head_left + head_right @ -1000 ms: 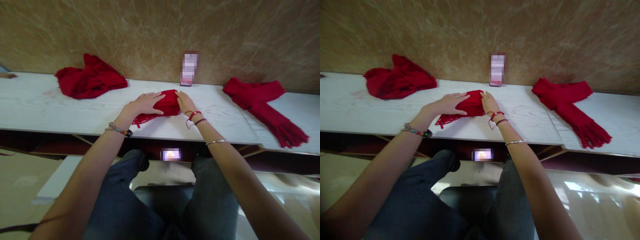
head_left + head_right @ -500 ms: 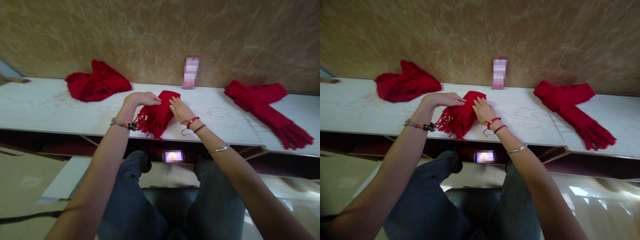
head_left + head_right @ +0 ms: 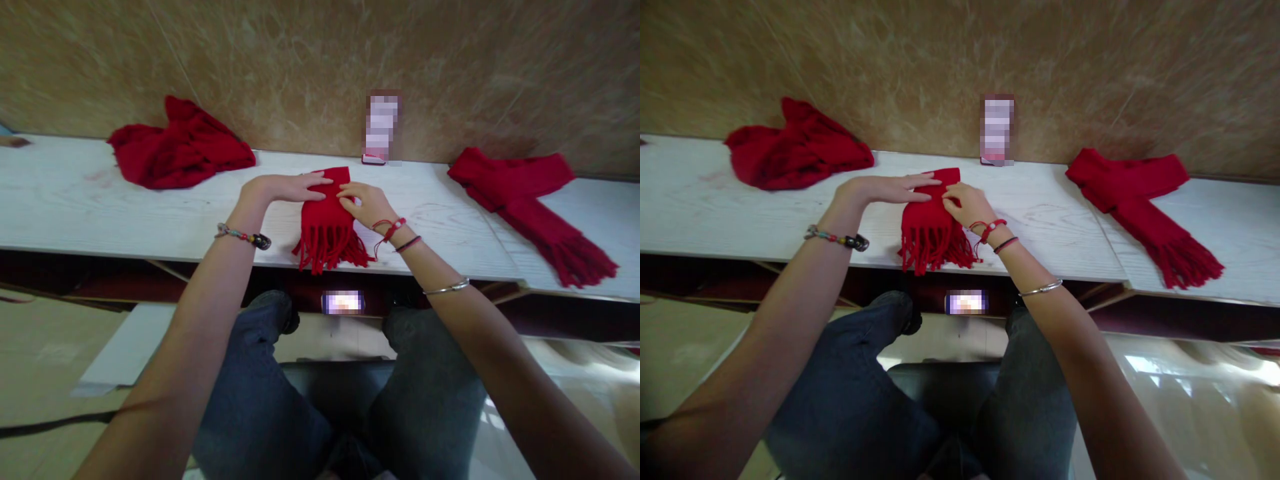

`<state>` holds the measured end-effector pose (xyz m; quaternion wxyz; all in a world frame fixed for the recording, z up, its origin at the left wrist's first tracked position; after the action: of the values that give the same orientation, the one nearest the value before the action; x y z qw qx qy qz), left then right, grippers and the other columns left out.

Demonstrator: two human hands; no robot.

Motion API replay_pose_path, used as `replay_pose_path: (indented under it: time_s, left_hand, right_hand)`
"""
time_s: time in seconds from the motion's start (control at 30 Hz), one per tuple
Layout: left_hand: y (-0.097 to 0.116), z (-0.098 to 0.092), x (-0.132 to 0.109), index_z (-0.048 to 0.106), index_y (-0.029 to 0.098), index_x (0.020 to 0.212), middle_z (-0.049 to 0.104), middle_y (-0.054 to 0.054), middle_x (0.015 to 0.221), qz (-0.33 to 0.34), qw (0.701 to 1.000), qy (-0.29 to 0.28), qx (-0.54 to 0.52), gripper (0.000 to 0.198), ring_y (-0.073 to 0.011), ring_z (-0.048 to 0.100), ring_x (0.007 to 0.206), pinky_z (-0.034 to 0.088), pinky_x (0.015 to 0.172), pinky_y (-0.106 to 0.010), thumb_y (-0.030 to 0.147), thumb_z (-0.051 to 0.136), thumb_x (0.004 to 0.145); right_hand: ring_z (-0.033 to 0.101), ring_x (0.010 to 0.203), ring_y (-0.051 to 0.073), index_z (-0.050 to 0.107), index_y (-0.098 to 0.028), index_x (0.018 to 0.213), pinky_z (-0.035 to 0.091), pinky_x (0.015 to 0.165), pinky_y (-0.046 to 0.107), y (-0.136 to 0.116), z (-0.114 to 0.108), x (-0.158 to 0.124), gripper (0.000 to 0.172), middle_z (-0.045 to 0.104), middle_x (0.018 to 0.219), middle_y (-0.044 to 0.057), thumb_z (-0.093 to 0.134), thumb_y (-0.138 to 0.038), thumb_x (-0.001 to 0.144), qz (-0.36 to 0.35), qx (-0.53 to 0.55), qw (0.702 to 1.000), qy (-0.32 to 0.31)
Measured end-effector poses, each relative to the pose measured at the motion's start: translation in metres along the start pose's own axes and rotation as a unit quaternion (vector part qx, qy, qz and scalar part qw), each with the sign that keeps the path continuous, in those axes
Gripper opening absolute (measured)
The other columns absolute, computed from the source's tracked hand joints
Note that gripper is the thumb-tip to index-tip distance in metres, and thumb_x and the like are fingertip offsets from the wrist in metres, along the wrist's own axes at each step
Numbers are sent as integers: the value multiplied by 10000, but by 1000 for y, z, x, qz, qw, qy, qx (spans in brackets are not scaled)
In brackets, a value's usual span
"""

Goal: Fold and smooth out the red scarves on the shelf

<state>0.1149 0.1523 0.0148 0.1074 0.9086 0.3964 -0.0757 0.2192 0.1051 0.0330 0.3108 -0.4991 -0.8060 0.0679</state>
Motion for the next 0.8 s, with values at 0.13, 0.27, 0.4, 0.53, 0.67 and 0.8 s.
replay_pose_path:
  time_s: [0.13,0.27,0.4,0.53,0.67,0.8]
  left_hand:
    - [-12,9,7,136,264,1481,81,-4,1558,-19,999,-9,-25,716,-184,135,1411,139,1104,-305,598,193,850]
    - [-19,14,15,139,258,1481,74,-2,1558,-34,999,-9,-28,715,-202,137,1411,143,1105,-318,591,189,851]
    - [-18,12,16,164,280,1475,137,11,1549,-32,999,4,-13,678,-209,163,1400,141,1107,-343,573,180,865]
    - [-10,1,12,163,304,1473,173,17,1542,-43,997,62,17,636,-264,113,1408,93,1110,-435,540,219,885]
    - [11,-4,11,220,313,1459,192,39,1539,16,992,119,48,546,-256,57,1416,54,1112,-454,428,186,926]
    - [25,-1,13,278,342,1434,291,49,1501,45,989,131,58,510,-213,166,1393,72,1114,-426,415,154,945]
  right_hand:
    - [576,1096,233,711,-168,892,414,959,382,-20,3,-5,269,697,985,47,451,-131,831,-41,-72,996,-43]
    - [616,950,231,703,-129,893,426,884,368,-31,2,-10,277,700,925,92,433,-192,878,-46,-127,988,-81]
    - [582,992,228,622,-129,1137,421,884,363,-49,4,-22,391,657,1071,125,438,-390,911,-82,-145,983,-83]
    - [463,1207,287,458,-142,1337,354,994,455,-52,15,-37,528,505,1329,165,514,-394,877,-103,-184,972,-108]
    - [331,1329,298,379,-199,1393,255,1059,562,-19,12,-39,505,377,1455,127,455,-203,894,-48,-234,963,-122]
    - [272,1360,314,341,-241,1417,252,1035,624,31,-4,-34,518,330,1488,91,306,-134,912,45,-281,953,-100]
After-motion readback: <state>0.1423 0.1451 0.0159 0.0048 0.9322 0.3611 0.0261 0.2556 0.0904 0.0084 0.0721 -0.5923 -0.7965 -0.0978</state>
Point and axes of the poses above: each hand's wrist, its own x-axis towards the middle knuckle, its own z-axis out of the palm, y = z × x, the point moved 9 cm from there along x, towards the middle knuckle
